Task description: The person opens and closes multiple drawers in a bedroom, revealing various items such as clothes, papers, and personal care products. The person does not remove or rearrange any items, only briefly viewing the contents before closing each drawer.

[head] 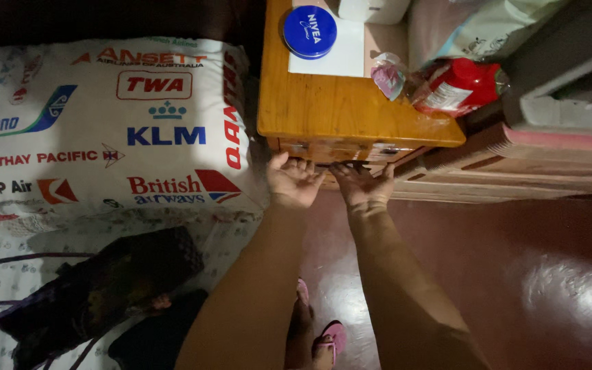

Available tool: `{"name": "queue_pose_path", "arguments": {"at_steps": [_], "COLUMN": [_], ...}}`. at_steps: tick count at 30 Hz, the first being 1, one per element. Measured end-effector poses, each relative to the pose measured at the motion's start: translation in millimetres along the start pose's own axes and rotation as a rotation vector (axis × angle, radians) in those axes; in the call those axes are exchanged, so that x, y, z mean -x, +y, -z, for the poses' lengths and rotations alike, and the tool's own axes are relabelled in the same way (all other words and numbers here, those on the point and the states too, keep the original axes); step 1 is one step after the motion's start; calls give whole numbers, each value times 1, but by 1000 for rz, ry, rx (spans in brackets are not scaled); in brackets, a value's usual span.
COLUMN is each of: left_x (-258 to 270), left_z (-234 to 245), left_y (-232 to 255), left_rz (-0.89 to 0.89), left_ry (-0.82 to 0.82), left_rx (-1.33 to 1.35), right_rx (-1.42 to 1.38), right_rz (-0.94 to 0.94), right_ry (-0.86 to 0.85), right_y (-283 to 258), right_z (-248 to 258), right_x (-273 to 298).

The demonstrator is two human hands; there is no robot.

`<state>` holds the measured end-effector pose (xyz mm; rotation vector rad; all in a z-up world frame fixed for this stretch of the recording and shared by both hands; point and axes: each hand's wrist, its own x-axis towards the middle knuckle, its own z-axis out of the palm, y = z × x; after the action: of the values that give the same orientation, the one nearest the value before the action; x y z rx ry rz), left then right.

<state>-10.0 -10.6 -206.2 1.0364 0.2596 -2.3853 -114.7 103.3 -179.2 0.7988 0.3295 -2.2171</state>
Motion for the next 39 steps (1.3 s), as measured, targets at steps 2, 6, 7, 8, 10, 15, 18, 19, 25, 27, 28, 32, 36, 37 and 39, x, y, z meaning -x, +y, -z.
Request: {"name": "queue_pose_path", "arguments": {"at_steps": [2, 6, 7, 8, 10, 15, 18, 19, 25, 27, 28, 32, 36, 37, 39], "left_x": [4, 0, -3, -5, -8, -8, -13, -14, -8, -6, -6, 0, -5, -8, -19], "left_z": [-7, -9, -8, -6, -4, 23, 52, 65, 125, 137, 144, 179, 220, 229, 240], "left_y": [-2, 1, 2, 3, 3, 1, 6, 7, -3, -6, -8, -12, -21, -22, -22], "left_rz": [-20, -35, -27, -21, 10, -45, -136, -165, -153, -133, -121, -119, -171, -180, -189], "left_ry": [-55, -50, -57, -62, -65, -53, -36, 39, 234, 234, 227, 245, 307, 318, 317], "left_rx": [-22, -76, -76, -74, -61, -325, -647, -845, -1522, -1686, -1764, -2093, -2305, -2329, -2350], "right_rx": [18, 22, 7, -8, -10, 310, 463, 450, 351, 315, 296, 328, 287, 258, 230], "right_rz": [26, 26, 37, 46, 51, 57, 74, 77, 19, -10, -15, 2, -75, -137, -161], "right_ry": [11, -11, -1, 10, 13, -187, -146, -69, -44, -76, -64, 69, -3, -106, -158], "right_y": [2, 4, 4, 4, 5, 2, -5, -5, -5, -5, -5, -9, -11, -11, -8], "right_z": [-4, -4, -4, -2, 4, 41, 73, 85, 154, 174, 183, 214, 241, 242, 243], "right_x": [4, 9, 8, 7, 6, 0, -14, -21, -67, -82, -91, -127, -170, -181, -194]}}
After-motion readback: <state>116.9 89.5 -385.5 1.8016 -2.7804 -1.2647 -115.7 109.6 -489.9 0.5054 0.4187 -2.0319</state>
